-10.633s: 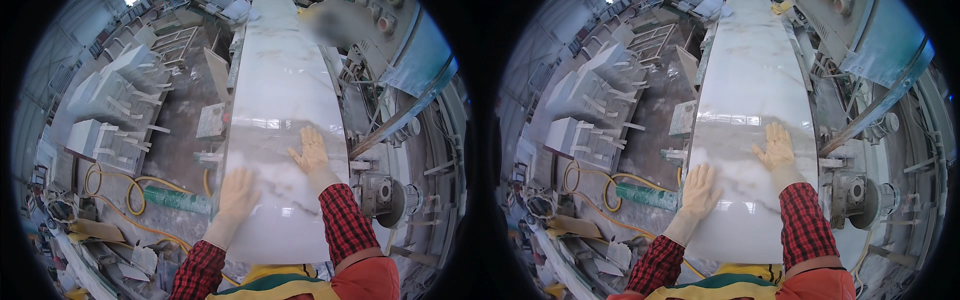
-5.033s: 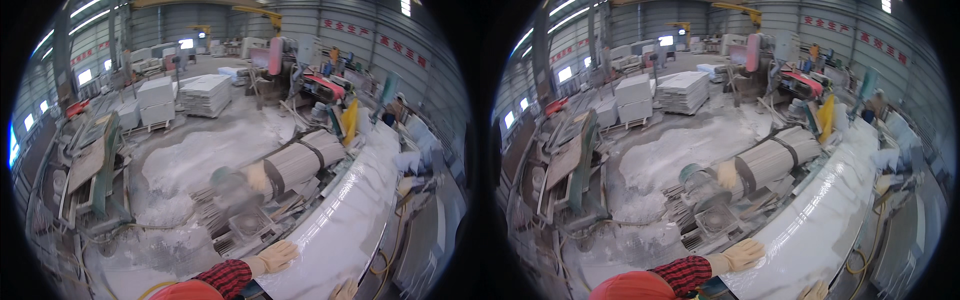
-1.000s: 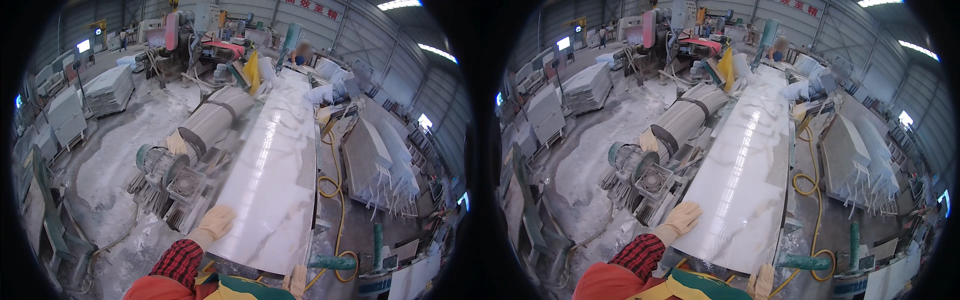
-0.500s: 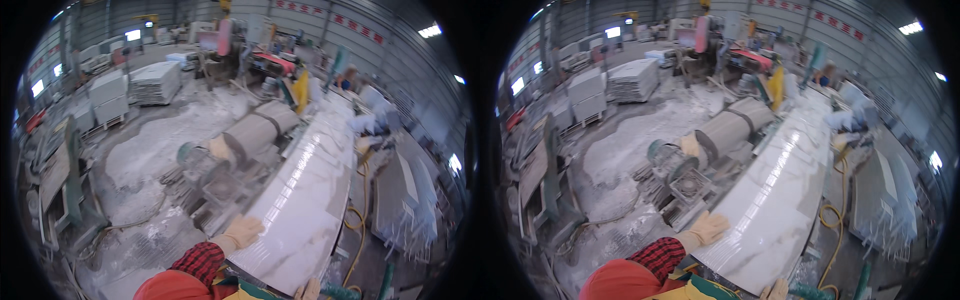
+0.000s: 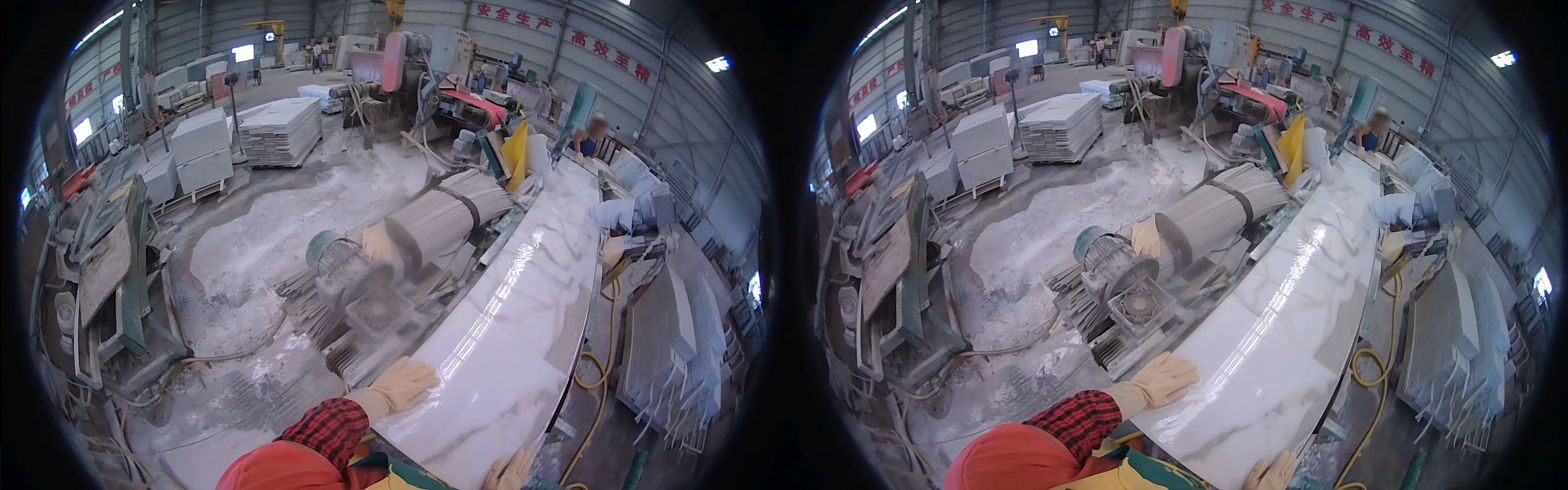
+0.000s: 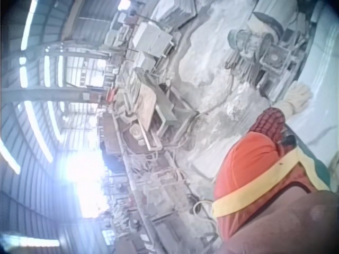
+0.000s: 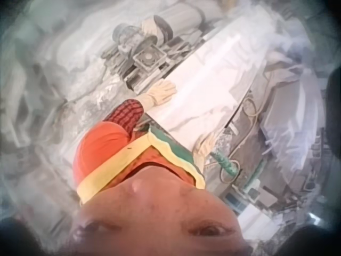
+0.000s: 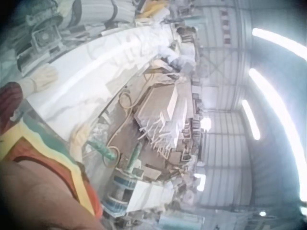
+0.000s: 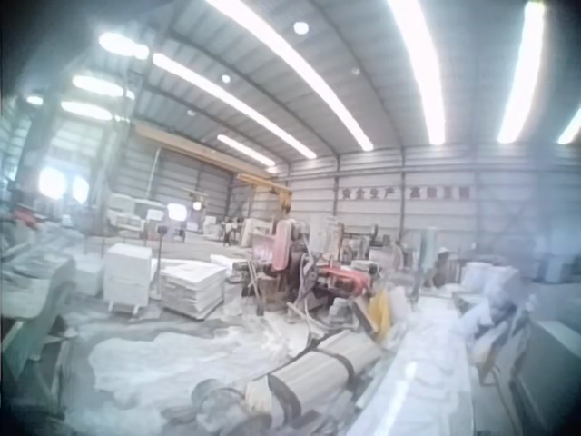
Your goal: The person repeatedly picks up large white marble-like slabs from a conveyor, wipes their surfaces with gloved hands, and places them back onto the conveyor. The task is performed one at a time in a repetitive loop within a factory setting.
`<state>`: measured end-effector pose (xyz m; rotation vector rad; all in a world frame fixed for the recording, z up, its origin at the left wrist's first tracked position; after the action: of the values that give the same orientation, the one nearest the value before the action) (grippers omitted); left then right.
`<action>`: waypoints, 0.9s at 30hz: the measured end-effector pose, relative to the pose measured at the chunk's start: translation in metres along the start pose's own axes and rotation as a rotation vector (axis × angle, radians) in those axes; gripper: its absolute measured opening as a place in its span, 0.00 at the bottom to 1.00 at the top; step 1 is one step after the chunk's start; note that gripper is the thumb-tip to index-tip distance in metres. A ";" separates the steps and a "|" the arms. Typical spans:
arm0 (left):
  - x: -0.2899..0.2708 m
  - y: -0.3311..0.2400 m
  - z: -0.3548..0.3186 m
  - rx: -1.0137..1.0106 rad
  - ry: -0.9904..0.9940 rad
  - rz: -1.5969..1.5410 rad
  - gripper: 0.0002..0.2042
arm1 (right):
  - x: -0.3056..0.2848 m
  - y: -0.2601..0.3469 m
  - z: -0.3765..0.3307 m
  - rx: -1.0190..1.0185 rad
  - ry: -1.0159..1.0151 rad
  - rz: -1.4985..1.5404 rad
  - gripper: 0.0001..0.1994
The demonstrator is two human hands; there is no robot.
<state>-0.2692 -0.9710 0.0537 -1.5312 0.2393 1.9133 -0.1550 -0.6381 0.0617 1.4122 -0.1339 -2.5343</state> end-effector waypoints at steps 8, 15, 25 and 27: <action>0.000 -0.002 -0.004 -0.023 0.036 -0.006 0.19 | 0.004 -0.008 -0.012 0.032 0.031 0.003 0.26; -0.003 -0.003 -0.007 -0.037 0.031 -0.018 0.19 | 0.005 -0.010 -0.023 0.062 0.054 0.019 0.26; -0.009 -0.008 -0.013 -0.017 -0.004 -0.046 0.18 | 0.007 -0.006 -0.040 0.112 0.101 0.037 0.27; -0.009 -0.008 -0.014 -0.016 -0.003 -0.045 0.18 | 0.006 -0.003 -0.039 0.116 0.104 0.045 0.27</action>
<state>-0.2523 -0.9758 0.0603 -1.5315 0.1877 1.8864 -0.1255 -0.6349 0.0352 1.5620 -0.2956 -2.4469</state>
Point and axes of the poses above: each hand's wrist, its own z-axis towards the middle knuckle, its own x-axis out of the palm, y = z × x, the point moved 9 cm from there along z, towards the middle knuckle, and after that the axes turned 6 degrees about x, right-handed, at the moved point
